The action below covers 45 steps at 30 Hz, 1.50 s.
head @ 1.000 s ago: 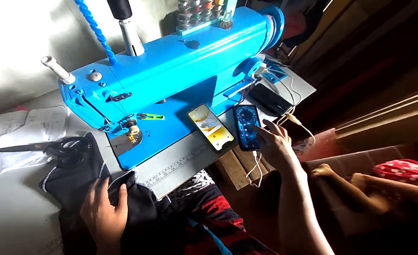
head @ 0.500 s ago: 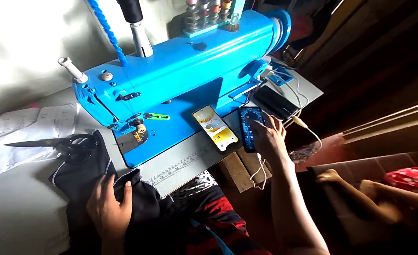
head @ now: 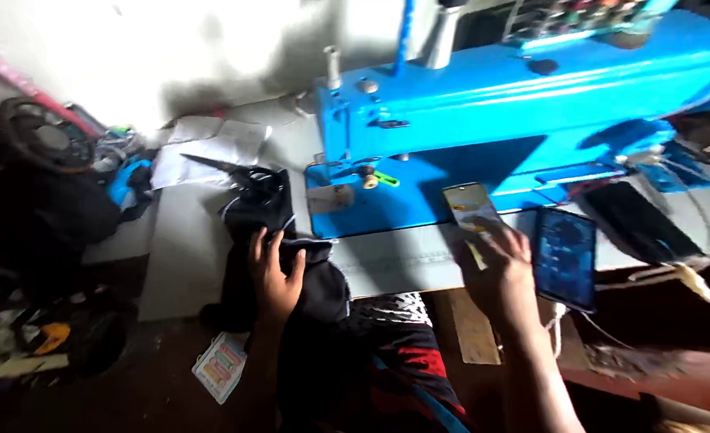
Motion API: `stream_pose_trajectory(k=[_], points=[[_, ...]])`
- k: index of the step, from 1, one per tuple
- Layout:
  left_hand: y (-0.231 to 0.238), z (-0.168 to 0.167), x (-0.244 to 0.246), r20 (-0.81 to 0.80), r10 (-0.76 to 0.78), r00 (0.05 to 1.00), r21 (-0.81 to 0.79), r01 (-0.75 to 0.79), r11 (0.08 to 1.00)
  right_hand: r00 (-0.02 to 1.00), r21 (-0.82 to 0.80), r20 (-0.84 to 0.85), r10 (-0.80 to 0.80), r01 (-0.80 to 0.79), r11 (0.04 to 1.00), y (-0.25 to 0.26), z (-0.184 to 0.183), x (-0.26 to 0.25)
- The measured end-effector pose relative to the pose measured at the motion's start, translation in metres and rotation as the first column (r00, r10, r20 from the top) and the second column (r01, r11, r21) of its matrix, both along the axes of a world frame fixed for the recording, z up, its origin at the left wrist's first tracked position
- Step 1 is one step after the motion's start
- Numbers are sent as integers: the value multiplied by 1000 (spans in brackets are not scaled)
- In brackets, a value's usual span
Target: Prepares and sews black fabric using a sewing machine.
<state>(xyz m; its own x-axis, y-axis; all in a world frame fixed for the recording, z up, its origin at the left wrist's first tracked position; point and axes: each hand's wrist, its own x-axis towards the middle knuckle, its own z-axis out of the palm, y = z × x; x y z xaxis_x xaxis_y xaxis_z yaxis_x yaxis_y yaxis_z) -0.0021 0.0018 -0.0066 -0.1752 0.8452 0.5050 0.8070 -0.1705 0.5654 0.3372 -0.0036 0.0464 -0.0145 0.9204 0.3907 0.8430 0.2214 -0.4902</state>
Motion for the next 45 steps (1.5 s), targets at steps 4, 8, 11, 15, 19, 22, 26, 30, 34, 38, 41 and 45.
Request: stream_pose_trajectory(k=[4,8,11,15,19,22,26,30,34,38,41,45], points=[[-1,5,-17,294,-37,955,100,8,995,953,-28,-46,299,-300,953,15,-15,-66],[5,17,-36,224,-23,974,62,9,998,909,-104,-87,409,-416,903,32,-23,-113],[35,32,-50,48,-18,999,-111,23,994,867,-166,-43,497,-497,852,29,-26,-148],[90,33,-52,-100,49,994,-299,-77,951,823,-82,157,545,-540,838,17,-51,-174],[124,51,-43,-157,167,973,-474,-222,852,831,-22,167,531,-535,845,18,-55,-175],[140,63,-31,-250,160,955,-515,-271,813,834,-10,160,528,-533,846,19,-56,-175],[154,66,-25,-260,141,955,-538,-264,800,838,0,175,516,-524,852,19,-58,-175],[174,69,-20,-230,196,953,-468,-285,837,851,50,183,492,-508,860,17,-61,-174],[206,80,-25,-248,234,940,-459,-326,827,851,60,189,490,-509,859,18,-62,-174],[225,73,-40,-269,208,940,-467,-316,826,853,48,185,489,-505,862,18,-62,-174],[209,69,-51,-248,155,956,-457,-257,852,864,3,150,482,-487,873,16,-58,-173],[122,62,-62,-198,139,970,-327,-199,924,932,-44,54,357,-355,934,11,-52,-166]])
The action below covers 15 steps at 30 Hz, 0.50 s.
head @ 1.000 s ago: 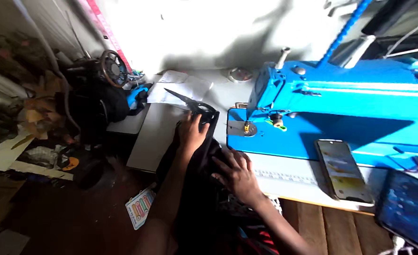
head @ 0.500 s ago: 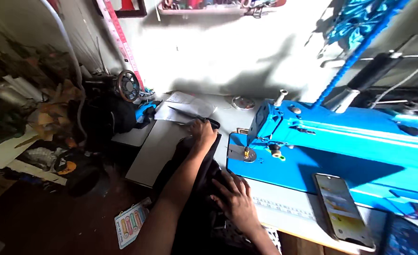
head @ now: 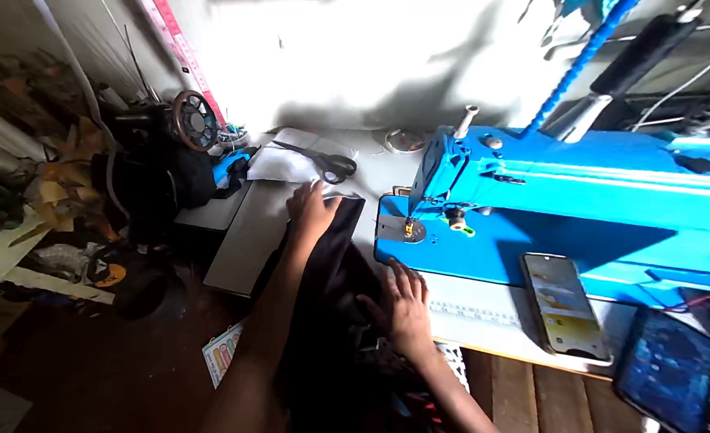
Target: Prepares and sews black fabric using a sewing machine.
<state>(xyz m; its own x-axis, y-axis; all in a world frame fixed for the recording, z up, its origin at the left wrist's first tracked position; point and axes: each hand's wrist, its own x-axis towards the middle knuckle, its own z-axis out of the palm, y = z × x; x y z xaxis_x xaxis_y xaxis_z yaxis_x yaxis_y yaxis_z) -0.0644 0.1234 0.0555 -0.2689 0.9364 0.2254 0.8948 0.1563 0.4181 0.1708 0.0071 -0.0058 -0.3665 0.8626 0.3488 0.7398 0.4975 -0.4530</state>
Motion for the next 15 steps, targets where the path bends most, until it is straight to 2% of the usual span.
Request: stream_pose_trajectory(k=[3,5,7,9,10,12,14,15], points=[[-86,-32,-13,4,56,998,-100,-56,993,999,-6,-27,-26,26,1000,-4,2,10],[-119,-46,-25,19,146,989,-106,-144,984,1000,-10,-30,10,-10,1000,-2,5,9],[-134,-36,-35,103,255,961,-88,-247,965,995,-37,-68,75,-78,996,5,8,2],[-138,-18,-47,210,298,931,-90,-285,954,974,-146,-171,151,-176,974,14,20,-3],[-140,-9,-54,232,275,933,-39,-274,961,952,-224,-248,178,-235,946,19,30,-4],[-137,7,-67,215,200,956,195,-242,950,889,-302,-404,214,-351,886,30,53,-6],[-132,34,-70,164,30,986,459,-103,882,823,-227,-495,280,-433,872,39,79,-10],[-130,51,-65,135,-113,984,528,25,849,792,-165,-516,328,-467,869,45,94,-13]])
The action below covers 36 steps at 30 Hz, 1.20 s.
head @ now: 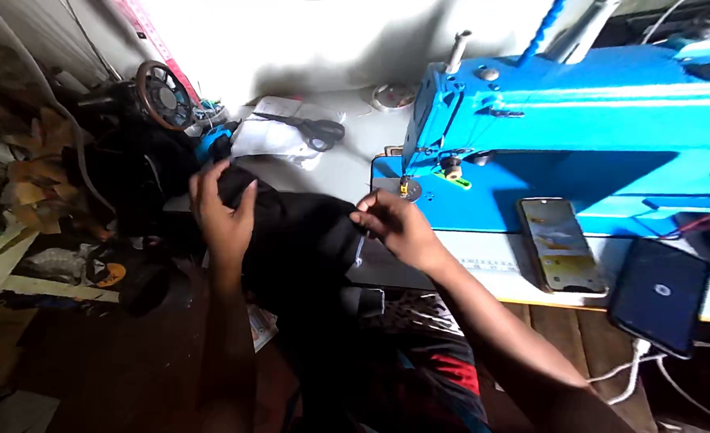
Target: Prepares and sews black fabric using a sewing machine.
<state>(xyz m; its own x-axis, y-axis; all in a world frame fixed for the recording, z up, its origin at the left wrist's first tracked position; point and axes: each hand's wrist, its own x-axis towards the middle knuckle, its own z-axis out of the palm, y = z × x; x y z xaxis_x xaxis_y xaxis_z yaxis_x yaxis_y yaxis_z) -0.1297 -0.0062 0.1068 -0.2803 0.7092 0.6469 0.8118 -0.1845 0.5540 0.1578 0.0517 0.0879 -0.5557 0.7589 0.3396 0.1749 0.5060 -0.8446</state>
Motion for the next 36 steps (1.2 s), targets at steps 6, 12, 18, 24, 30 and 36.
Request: stream_pose_trajectory(k=[6,12,18,24,30,36], points=[[35,55,60,-3,-630,777,-208,615,760,948,247,-301,101,-25,969,28,82,-22],[65,82,66,69,-584,808,98,578,811,988,12,-154,24,-22,1000,0,25,-15],[64,86,67,46,-511,858,110,504,857,999,-229,-32,-15,7,973,-27,-27,5],[63,115,69,11,-394,919,244,380,892,980,-294,16,200,-186,938,-43,-38,3],[46,160,17,-81,-299,951,205,310,929,951,29,-278,-132,146,989,-3,64,114],[43,175,29,9,-320,948,182,313,932,852,313,-437,-287,444,840,25,124,161]])
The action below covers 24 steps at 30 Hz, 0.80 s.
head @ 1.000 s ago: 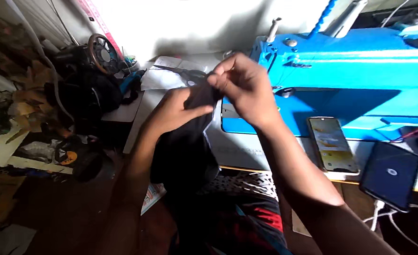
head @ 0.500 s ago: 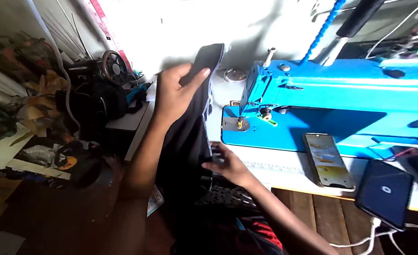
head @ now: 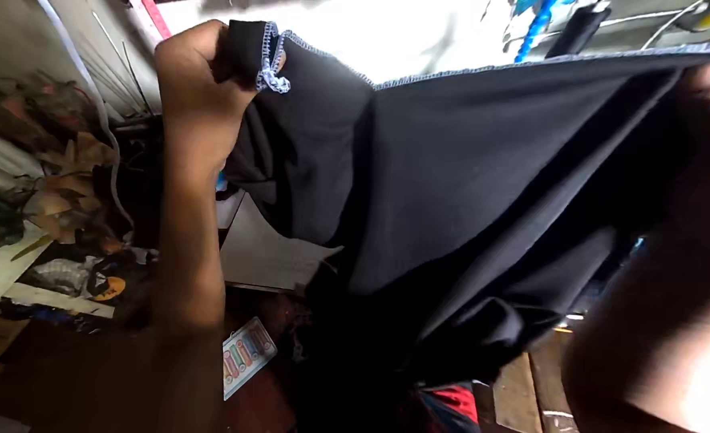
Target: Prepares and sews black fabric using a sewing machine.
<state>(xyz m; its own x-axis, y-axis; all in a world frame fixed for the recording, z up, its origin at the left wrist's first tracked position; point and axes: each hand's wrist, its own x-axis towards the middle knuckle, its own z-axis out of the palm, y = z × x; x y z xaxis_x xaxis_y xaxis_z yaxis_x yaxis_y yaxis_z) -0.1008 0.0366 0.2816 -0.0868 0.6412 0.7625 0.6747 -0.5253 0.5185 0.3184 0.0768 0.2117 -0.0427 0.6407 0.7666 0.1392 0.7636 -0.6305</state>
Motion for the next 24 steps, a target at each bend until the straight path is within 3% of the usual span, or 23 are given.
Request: stream_pose_trajectory(k=[4,6,9,11,14,16,18,20,22,24], points=[[5,1,-14,-121,-84,989,36,89,995,994,33,-2,-109,109,993,13,-5,25],[5,3,-28,-268,-159,950,-87,140,986,991,-8,-12,-133,133,991,10,-11,32],[-6,14,-40,-375,-220,901,-398,58,915,989,-124,14,-148,148,981,-17,-17,26],[-9,22,-54,-418,-287,862,-439,86,894,993,-199,48,-106,113,974,-35,-26,26],[-7,34,-78,-236,-383,893,-316,302,899,995,-307,57,-82,96,947,-50,-45,25],[1,38,-71,-86,-266,960,-157,250,955,989,-365,65,-130,145,920,-54,-63,19],[29,35,-62,-69,-33,997,-53,30,998,979,-404,72,-189,202,892,-58,-84,17],[79,12,-69,-72,170,983,-8,-171,985,964,-440,98,-245,263,858,-64,-104,14],[120,-34,-72,-112,257,960,-134,-271,953,939,-470,195,-283,343,813,-73,-123,5],[125,-93,-59,-198,181,963,-454,-254,854,909,-486,315,-273,401,776,-81,-142,-1]])
